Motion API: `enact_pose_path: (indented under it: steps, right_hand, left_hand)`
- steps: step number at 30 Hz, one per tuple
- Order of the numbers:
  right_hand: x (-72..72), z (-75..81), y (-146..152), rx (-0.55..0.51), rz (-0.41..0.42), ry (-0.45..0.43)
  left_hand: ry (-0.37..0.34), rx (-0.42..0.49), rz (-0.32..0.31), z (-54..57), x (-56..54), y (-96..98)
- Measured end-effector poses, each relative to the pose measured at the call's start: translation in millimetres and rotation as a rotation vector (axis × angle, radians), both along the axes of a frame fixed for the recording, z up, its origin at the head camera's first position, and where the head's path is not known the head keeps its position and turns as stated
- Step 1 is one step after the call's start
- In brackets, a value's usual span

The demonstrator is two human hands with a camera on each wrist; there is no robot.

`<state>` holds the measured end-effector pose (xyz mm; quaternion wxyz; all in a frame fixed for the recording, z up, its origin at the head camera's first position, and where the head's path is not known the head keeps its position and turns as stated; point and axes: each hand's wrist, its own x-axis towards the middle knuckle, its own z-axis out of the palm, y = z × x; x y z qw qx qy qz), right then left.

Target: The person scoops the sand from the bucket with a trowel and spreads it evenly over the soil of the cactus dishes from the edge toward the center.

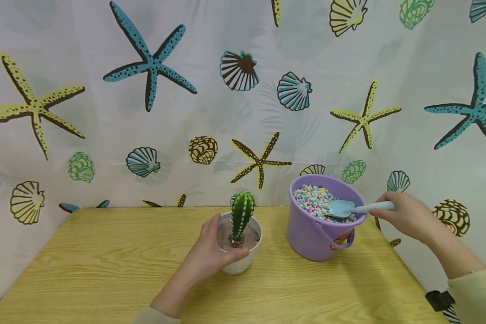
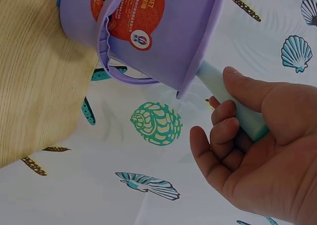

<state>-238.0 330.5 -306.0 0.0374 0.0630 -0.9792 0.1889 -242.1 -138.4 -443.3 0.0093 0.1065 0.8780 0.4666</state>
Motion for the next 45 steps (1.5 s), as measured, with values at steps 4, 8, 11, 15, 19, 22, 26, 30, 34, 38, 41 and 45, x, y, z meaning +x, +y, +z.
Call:
enact_pose_path:
  steps: [4,8,11,15,19,22,26,30,34,38,41,45]
  right_hand:
    - [1.2,-4.1,-2,-0.027,0.006,0.012]
    - [3.2,-8.8,-4,-0.057,0.003,0.014]
    - [4.4,-14.4,-7,-0.092,0.002,0.017]
    - [4.8,-22.3,-8,-0.107,-0.01,0.037]
    - [2.7,-25.6,-10,-0.101,-0.026,0.06]
    - [1.8,-25.6,-13,-0.104,-0.028,0.076]
    - [-0.9,-25.5,-17,-0.113,-0.033,0.079]
    - [-5.2,-25.1,-18,-0.113,-0.043,0.038]
    - [-8.3,-23.1,-17,-0.087,-0.053,-0.006]
    - [-6.6,-23.9,-18,-0.129,-0.076,-0.025]
    - [-5.7,-27.6,-20,-0.184,-0.096,-0.023]
    - [-7.1,-31.7,-22,-0.215,-0.113,-0.007]
  left_hand:
    - [-0.005,-0.002,0.002,0.2,0.8,-0.4]
    - [-0.005,-0.005,0.0,0.3,1.2,-1.2]
    - [-0.006,-0.001,-0.004,-0.1,1.3,-1.7]
    - [-0.009,0.001,-0.009,-2.0,0.9,-1.7]
    - [-0.013,-0.003,-0.01,-3.0,0.7,-1.1]
    - [-0.015,-0.005,-0.009,-2.2,1.2,-0.8]
    - [-0.012,-0.004,-0.005,-1.6,1.4,-0.6]
    - [-0.009,-0.004,-0.006,-2.3,0.5,0.1]
    - [-0.002,-0.004,-0.008,-3.5,-0.3,0.5]
    - [0.0,0.0,-0.016,-3.3,-1.3,0.3]
    - [0.001,0.006,-0.022,-2.2,-1.2,-0.4]
    - [-0.001,0.014,-0.031,-1.1,-0.9,-2.2]
